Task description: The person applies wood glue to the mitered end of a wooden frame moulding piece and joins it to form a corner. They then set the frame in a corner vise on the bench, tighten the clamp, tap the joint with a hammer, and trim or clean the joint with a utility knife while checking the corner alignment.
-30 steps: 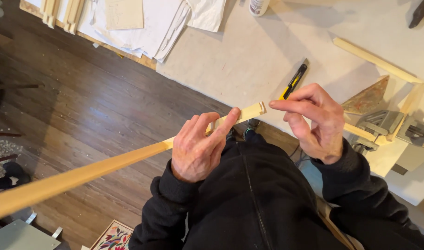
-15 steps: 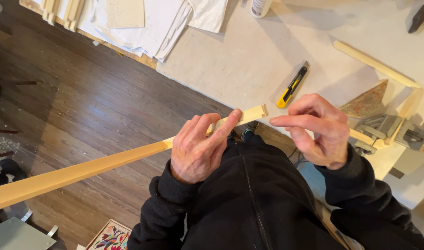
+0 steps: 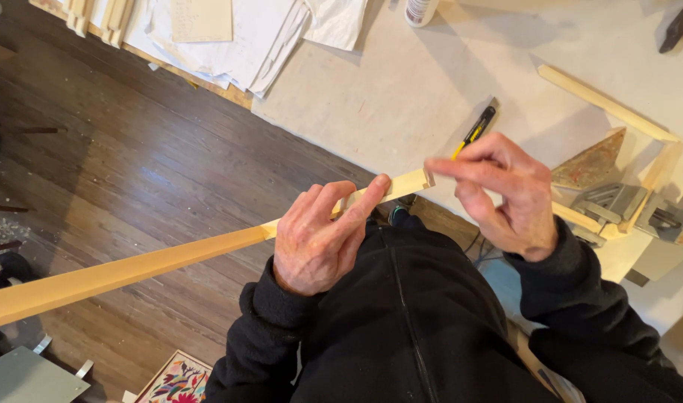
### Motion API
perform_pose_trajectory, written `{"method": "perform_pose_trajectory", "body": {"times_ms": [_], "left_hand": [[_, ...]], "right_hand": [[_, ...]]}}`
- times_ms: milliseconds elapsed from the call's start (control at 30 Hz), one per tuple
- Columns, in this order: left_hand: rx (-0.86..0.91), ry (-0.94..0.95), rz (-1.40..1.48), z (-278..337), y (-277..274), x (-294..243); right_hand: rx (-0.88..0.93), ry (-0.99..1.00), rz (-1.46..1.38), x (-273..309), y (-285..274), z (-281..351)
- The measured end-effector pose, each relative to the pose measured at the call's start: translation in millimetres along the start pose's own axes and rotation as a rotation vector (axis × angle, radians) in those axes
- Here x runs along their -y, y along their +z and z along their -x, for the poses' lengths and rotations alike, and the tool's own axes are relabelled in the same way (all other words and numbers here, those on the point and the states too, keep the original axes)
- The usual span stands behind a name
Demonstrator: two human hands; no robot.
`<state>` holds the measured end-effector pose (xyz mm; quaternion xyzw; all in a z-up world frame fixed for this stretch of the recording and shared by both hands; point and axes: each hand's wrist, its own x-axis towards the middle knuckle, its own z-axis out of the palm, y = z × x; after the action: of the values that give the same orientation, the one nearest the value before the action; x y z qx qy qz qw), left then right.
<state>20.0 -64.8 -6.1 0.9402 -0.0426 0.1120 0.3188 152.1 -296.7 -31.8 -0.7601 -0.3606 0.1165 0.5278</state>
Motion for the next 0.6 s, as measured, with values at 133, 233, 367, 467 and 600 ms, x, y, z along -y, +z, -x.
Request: {"method": "perform_pose_trajectory", "body": {"times_ms": [133,233,367,467,600], "left_hand": [[-0.012,-0.02,0.027,0,3,1],[-0.015,-0.006,0.016,1,1,0],[-0.008,-0.021,0.026,2,3,1],[-0.021,-0.024,0.023,2,3,1],[-0.022,-0.009,0.025,1,0,0]], "right_hand": [[-0.006,0.002,-0.007,-2,-2,2],[0.014,-0.02,0.007,3,0,-2],[-0.018,0.029,-0.015,4,-2,2],[-0.037,0.009,-0.051,4,-2,2],[-0.002,-0.008,0.01,2,-1,9]]}}
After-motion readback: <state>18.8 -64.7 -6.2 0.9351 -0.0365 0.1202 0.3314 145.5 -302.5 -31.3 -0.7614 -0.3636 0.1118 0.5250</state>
